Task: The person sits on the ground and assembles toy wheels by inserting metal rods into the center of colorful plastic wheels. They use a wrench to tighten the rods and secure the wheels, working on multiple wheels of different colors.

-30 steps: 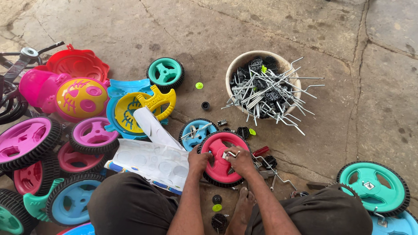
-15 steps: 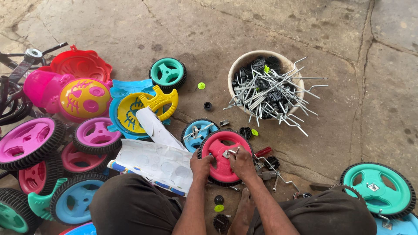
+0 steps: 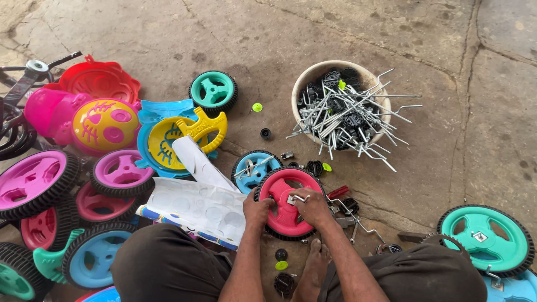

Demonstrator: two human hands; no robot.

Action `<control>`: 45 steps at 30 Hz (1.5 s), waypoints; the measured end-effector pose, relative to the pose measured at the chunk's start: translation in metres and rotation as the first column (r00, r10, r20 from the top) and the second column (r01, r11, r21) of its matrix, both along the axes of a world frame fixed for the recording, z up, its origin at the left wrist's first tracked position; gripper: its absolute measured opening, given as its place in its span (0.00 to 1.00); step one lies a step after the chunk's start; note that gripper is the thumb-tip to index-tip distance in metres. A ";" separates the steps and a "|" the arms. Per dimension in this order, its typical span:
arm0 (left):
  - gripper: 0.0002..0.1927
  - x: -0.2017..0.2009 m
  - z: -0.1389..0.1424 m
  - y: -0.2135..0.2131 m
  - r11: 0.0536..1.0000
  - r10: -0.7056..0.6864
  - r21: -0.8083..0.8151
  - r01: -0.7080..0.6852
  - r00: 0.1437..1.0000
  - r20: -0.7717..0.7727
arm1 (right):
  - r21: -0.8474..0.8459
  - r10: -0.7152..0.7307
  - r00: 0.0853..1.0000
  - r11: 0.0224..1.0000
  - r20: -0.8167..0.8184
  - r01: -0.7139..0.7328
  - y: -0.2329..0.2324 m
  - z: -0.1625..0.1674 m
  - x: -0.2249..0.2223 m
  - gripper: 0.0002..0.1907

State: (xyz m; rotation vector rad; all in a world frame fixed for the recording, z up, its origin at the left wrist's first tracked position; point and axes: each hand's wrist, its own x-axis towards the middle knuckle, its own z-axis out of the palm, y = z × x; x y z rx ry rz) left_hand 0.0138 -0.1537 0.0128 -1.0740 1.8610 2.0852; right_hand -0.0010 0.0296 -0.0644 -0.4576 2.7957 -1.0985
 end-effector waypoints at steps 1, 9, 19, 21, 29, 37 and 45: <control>0.37 0.002 -0.001 0.000 1.000 -0.002 -0.025 0.001 1.000 -0.020 | -0.025 -0.010 0.999 1.000 0.034 0.011 0.000 0.000 0.001 0.14; 0.33 0.011 -0.007 0.008 0.998 0.018 -0.051 -0.026 0.987 -0.160 | -0.010 -0.094 0.995 0.996 -0.046 0.093 0.000 0.000 0.009 0.12; 0.33 0.003 -0.006 0.007 0.996 0.083 -0.007 -0.083 0.996 -0.037 | 0.106 -0.181 0.982 0.979 0.046 0.176 -0.005 -0.002 0.005 0.09; 0.34 0.001 -0.007 0.006 0.998 0.060 -0.027 -0.059 0.998 0.016 | 0.039 -0.148 0.989 0.988 -0.004 0.148 -0.005 -0.004 0.003 0.11; 0.39 0.001 -0.012 0.005 0.993 0.040 -0.113 -0.033 0.998 0.054 | 0.043 0.034 0.986 0.999 -0.162 -0.028 -0.003 -0.007 -0.001 0.11; 0.41 0.004 -0.007 0.003 0.996 0.053 -0.070 -0.049 0.997 0.062 | 0.112 -0.053 0.999 0.992 0.008 0.052 -0.008 0.006 0.002 0.14; 0.39 0.007 -0.002 -0.002 0.996 0.090 0.016 -0.091 0.995 0.042 | -0.048 -0.186 0.948 0.978 0.257 0.205 -0.007 0.009 -0.006 0.16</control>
